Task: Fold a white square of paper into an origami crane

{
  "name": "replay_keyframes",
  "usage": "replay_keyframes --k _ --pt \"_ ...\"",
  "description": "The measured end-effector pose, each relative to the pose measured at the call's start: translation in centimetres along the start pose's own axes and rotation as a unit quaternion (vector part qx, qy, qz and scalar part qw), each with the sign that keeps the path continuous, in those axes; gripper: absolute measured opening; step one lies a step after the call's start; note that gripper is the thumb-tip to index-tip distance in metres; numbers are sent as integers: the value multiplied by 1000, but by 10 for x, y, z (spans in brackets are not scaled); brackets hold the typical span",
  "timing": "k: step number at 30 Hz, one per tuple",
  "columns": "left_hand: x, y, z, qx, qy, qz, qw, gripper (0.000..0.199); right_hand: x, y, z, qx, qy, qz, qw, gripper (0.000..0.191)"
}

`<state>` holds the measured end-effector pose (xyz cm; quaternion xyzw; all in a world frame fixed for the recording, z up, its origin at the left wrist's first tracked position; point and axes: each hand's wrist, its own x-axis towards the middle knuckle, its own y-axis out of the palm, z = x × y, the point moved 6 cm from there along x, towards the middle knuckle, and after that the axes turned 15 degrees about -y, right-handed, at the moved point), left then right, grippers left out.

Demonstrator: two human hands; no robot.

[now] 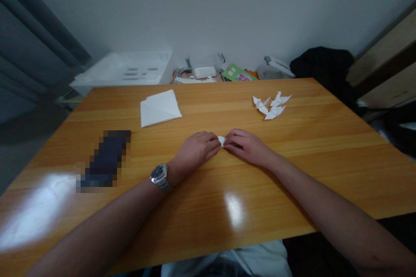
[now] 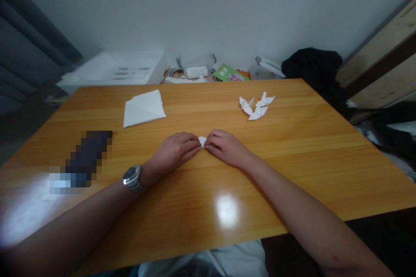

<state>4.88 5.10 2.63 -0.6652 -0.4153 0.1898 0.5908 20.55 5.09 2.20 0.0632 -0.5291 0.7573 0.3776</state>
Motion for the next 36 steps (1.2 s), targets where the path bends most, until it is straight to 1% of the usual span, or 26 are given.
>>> replay_keyframes --k 3,8,12,19,26,31,36 --pt "1 -1 0 -11 -6 4 1000 27 1 1 2 6 7 3 1000 9" --pt "2 -2 3 -69 -41 -2 997 22 2 1 0 7 35 -2 999 12" --pt "1 -1 4 -102 -45 -2 994 19 1 1 0 23 45 -5 999 9" --pt "0 -1 7 -128 -54 -2 990 18 1 0 -2 26 64 -5 998 8" --pt "2 2 11 -169 -73 -4 983 11 0 2 -3 35 66 -6 997 6" --pt "4 3 12 -195 -73 5 978 9 0 3 -4 32 71 -1 997 6" --pt "6 5 16 -207 -108 8 972 10 2 2 -4 15 83 -7 996 5"
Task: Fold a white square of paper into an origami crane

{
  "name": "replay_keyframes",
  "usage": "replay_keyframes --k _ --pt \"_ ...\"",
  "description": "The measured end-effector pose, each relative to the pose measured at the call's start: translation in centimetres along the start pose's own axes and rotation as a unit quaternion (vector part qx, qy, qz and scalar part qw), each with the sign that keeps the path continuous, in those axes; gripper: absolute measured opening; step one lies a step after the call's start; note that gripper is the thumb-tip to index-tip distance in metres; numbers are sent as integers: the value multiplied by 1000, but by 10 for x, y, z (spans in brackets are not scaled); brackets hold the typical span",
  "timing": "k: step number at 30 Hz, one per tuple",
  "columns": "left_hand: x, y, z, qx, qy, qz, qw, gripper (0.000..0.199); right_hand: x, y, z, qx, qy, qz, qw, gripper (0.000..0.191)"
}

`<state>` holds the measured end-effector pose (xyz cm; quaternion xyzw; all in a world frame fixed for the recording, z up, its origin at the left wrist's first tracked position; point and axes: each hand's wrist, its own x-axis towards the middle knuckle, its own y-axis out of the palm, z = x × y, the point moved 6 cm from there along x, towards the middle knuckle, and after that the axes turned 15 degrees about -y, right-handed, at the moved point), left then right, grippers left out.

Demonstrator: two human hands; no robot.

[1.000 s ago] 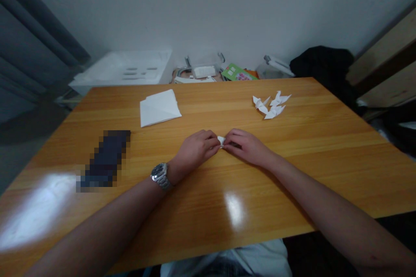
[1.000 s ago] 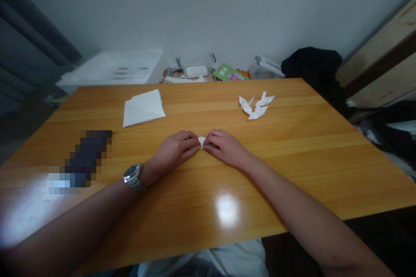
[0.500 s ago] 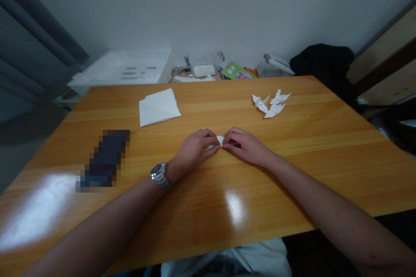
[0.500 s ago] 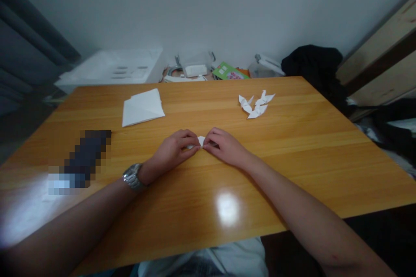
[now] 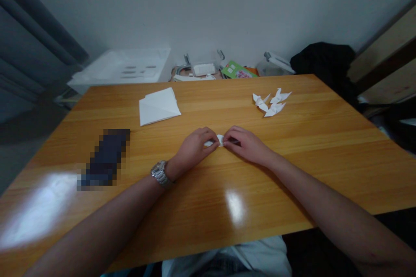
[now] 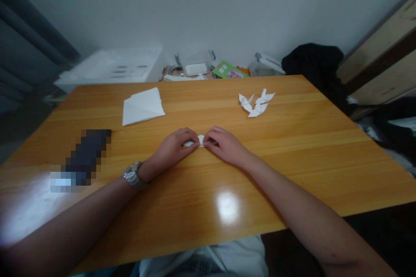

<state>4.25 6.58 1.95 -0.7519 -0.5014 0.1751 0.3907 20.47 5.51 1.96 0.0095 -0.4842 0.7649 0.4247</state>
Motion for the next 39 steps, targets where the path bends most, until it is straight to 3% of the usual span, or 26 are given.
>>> replay_keyframes --k 10,20,24,28,39 --pt "2 -1 2 -33 -23 3 999 10 0 -1 1 -16 -16 -2 1000 5" --pt "2 0 3 -24 -8 -15 1000 11 0 0 7 -95 -127 44 986 13" --pt "-2 1 1 19 38 -34 999 16 -2 -5 3 -135 -132 45 981 17" --pt "-8 5 -3 62 108 -18 992 23 -5 -12 -1 -175 -134 51 974 18" --pt "-11 -3 -13 85 159 47 983 30 -9 -16 -3 -177 -112 96 973 32"
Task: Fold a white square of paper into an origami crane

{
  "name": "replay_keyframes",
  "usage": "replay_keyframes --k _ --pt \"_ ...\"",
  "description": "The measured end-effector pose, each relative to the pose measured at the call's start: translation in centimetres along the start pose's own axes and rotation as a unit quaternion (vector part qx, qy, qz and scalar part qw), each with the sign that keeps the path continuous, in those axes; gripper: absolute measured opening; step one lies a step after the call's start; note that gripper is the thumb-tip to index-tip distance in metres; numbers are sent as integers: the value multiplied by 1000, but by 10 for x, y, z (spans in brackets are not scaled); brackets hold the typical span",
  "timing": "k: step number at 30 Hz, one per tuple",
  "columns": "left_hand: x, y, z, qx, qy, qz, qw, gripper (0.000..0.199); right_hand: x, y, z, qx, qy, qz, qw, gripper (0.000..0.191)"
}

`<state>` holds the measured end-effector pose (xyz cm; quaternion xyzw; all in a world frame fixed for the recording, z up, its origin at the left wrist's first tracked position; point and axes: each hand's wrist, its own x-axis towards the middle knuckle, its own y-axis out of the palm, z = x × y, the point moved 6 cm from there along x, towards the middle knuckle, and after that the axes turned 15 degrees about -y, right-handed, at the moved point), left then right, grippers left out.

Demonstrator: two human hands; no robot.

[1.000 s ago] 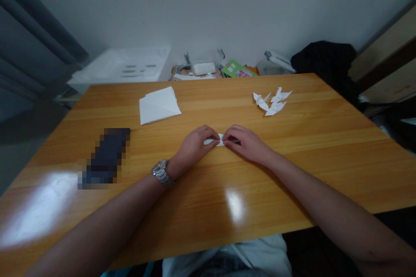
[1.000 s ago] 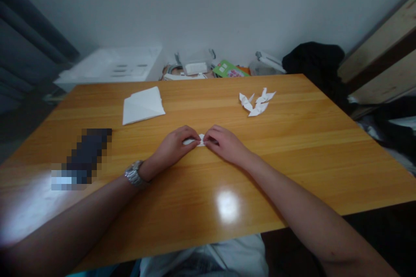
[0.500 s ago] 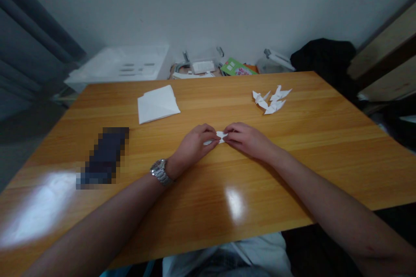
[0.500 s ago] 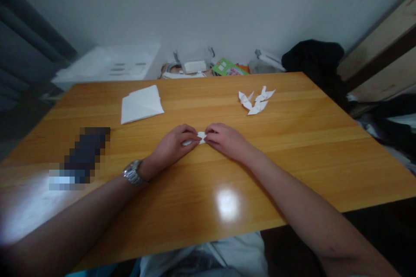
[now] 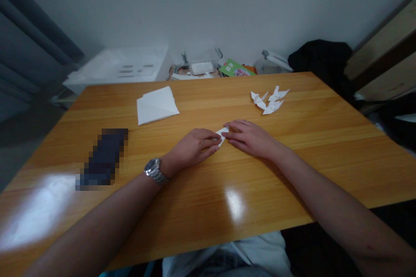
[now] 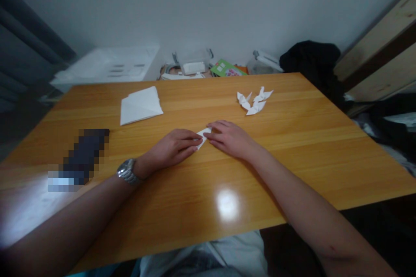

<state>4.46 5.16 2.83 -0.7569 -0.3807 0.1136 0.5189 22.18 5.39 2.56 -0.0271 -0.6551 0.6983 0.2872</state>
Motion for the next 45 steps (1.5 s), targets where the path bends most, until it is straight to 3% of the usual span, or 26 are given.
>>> replay_keyframes --k 12,24,45 --pt "-6 4 -4 53 10 48 997 42 -5 7 -10 21 27 20 999 39" --pt "-8 7 -9 84 12 72 994 45 -9 0 -14 106 41 -38 993 36" --pt "-8 6 -15 72 6 68 995 45 -12 3 -16 119 54 -35 991 37"
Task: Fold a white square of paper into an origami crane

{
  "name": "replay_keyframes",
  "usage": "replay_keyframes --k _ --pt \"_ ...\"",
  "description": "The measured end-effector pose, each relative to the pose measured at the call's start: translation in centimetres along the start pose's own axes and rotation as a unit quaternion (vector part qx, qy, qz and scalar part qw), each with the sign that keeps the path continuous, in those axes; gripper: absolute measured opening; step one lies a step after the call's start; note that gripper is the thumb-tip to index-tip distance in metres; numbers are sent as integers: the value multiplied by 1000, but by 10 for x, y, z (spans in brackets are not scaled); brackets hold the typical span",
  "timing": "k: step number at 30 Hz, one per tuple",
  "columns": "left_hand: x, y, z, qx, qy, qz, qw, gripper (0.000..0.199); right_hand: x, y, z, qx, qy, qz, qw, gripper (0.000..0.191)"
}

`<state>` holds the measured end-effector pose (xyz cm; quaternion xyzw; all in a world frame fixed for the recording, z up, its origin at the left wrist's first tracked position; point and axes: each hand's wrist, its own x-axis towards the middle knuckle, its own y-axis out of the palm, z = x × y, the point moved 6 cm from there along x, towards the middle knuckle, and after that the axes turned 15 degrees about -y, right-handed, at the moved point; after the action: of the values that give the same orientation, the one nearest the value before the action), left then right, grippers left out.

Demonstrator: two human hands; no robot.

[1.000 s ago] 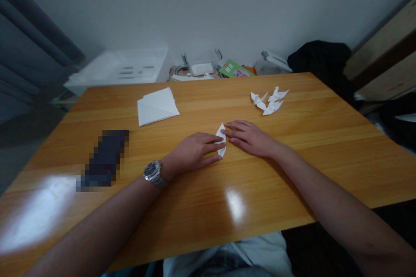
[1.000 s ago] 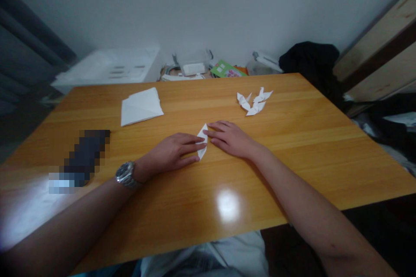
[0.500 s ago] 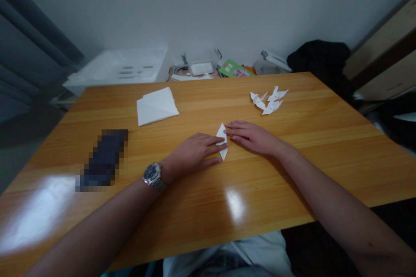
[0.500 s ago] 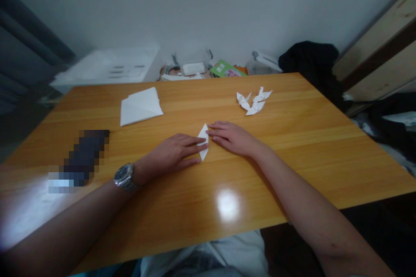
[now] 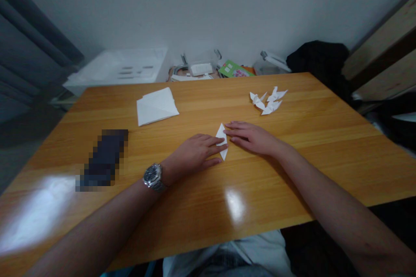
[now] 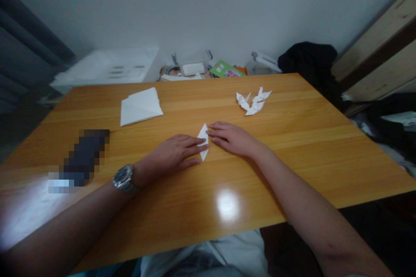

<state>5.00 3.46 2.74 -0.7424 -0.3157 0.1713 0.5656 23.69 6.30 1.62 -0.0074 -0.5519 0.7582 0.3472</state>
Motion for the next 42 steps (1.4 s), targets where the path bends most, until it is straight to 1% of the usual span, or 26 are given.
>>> replay_keyframes --k 6,13,20,23,27,29,33,42 --pt "0 2 -1 31 -5 11 999 46 -1 -1 3 0 -12 22 1000 36" --pt "0 3 -2 38 4 7 999 46 -2 2 -1 2 -4 12 1000 34" --pt "1 3 -4 46 10 7 999 42 -1 2 0 5 7 4 1000 34" --pt "1 3 -3 58 7 8 998 43 -2 0 1 5 -4 24 1000 36" --pt "1 3 -4 66 9 12 998 43 -4 -2 6 8 -45 72 996 37" --pt "0 2 -5 66 8 12 998 43 -4 -3 7 4 -53 80 995 37" --pt "-1 3 -6 72 7 5 997 42 -5 -2 5 0 -54 75 996 37" --pt "1 4 -8 85 30 5 996 43 -5 0 -1 -8 -37 51 998 35"
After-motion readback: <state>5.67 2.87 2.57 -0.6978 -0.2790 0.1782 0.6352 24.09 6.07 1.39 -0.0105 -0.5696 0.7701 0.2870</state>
